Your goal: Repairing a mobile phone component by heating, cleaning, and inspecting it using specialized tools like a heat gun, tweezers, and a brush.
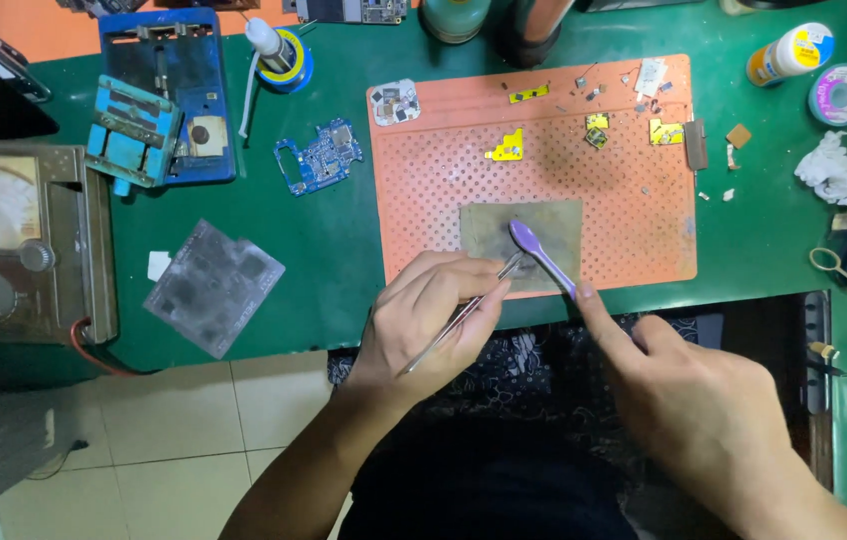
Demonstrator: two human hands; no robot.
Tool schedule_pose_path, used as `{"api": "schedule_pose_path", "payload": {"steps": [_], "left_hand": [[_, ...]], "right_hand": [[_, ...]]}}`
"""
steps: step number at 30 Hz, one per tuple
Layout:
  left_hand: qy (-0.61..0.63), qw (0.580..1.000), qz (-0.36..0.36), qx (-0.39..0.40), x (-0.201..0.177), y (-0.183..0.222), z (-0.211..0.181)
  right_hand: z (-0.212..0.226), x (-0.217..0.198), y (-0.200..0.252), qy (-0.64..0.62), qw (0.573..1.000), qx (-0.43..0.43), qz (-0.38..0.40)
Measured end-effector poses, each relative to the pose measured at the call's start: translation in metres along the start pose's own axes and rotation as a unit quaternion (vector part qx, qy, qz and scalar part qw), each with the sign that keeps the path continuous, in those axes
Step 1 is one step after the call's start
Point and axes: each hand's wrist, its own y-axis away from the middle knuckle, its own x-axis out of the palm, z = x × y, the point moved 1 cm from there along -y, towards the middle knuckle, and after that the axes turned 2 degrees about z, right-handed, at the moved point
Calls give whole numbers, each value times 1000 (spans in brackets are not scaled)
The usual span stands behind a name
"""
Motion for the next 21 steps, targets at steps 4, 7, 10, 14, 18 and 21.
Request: {"api": "schedule_pose_path", "payload": {"steps": [4, 7, 10, 14, 18, 21], "left_hand": [[-5, 1000, 0, 2, -2, -3, -1], [-9, 1000, -14, 26, 0, -1, 6], [-2, 1000, 9, 17, 1, 4, 10], [29, 998, 60, 5, 0, 3, 13], [1, 999, 44, -10, -2, -2, 11], [0, 998, 65, -27, -2, -7, 10]], "right_hand": [[-14, -14, 9, -83, 955, 98, 266], [-19, 6, 17, -116, 950, 129, 261], [-17, 21, 25, -138, 964, 129, 187], [-16, 18, 21, -193, 959, 135, 159], [-17, 23, 20, -197, 962, 126, 141], [-15, 20, 15, -261, 956, 115, 64]]}}
